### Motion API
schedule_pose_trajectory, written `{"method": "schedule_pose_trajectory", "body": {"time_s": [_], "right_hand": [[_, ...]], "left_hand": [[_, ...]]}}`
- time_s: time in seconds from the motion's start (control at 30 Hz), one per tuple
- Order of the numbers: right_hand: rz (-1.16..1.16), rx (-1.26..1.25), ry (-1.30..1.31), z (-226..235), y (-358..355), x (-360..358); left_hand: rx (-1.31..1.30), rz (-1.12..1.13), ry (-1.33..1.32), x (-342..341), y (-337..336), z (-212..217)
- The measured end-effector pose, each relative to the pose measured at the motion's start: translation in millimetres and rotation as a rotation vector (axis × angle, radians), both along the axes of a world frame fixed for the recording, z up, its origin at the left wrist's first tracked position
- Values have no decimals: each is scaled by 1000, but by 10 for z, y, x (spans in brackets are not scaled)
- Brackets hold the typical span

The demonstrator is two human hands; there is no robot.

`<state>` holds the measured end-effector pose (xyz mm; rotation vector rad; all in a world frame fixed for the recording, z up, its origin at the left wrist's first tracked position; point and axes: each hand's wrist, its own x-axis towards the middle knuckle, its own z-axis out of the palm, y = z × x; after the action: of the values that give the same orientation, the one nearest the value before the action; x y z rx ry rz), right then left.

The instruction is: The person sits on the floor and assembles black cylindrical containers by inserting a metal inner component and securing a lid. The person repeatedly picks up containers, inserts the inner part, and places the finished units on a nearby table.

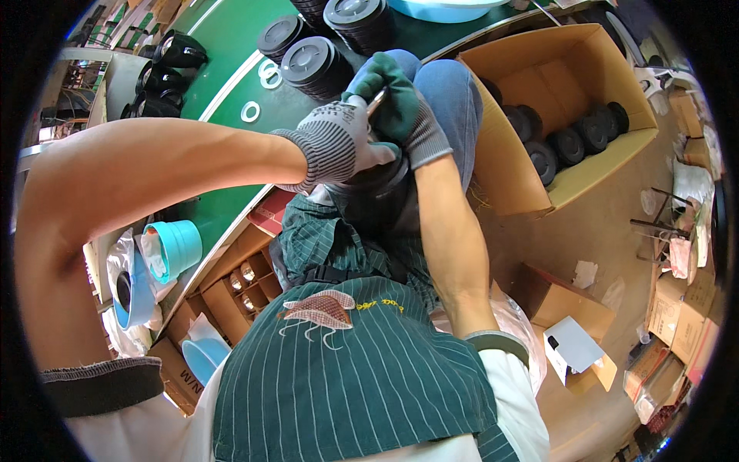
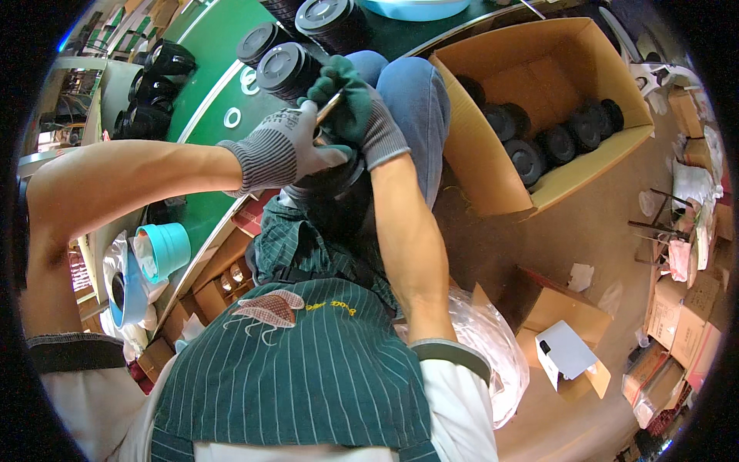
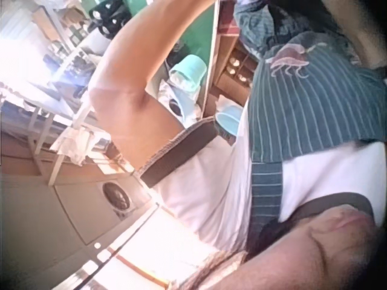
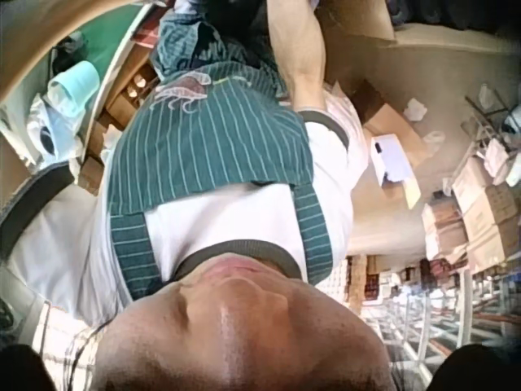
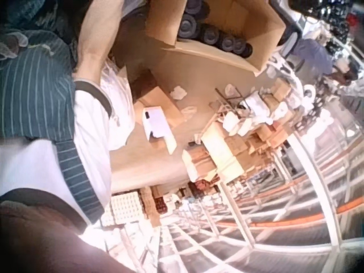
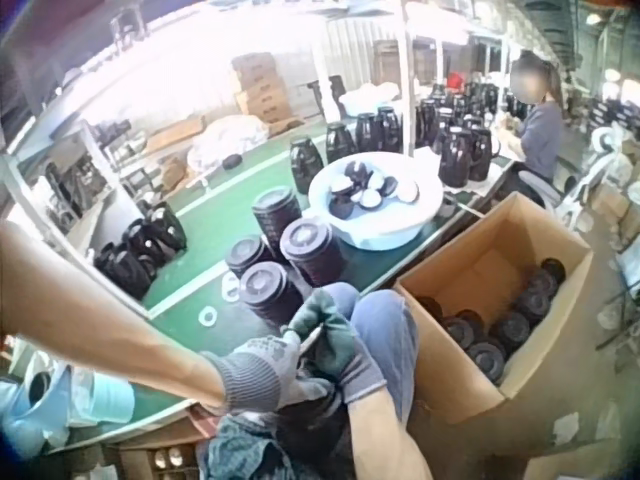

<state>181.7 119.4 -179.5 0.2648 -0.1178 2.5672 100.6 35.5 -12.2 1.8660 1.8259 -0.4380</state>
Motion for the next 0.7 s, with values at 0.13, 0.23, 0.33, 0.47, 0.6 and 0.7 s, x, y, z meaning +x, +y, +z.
{"method": "schedule_pose_trajectory", "body": {"time_s": [0.13,0.23,0.33,0.47,0.6,0.7], "right_hand": [[-164,-186,-243,231,-200,177],[-17,-191,169,-145,-18,189],[-5,-267,135,-75,-147,204],[-165,-277,-43,162,-264,348],[-343,-80,-119,166,-383,501],[-441,-145,-139,142,-401,402]], "left_hand": [[-68,-67,3,-16,-28,-4],[-110,-116,-18,17,53,63],[-58,-162,-46,-44,-73,56],[-105,-163,-115,-61,-42,17],[-151,-296,-205,-151,65,-68],[-43,-353,-236,-269,77,-65]]}}
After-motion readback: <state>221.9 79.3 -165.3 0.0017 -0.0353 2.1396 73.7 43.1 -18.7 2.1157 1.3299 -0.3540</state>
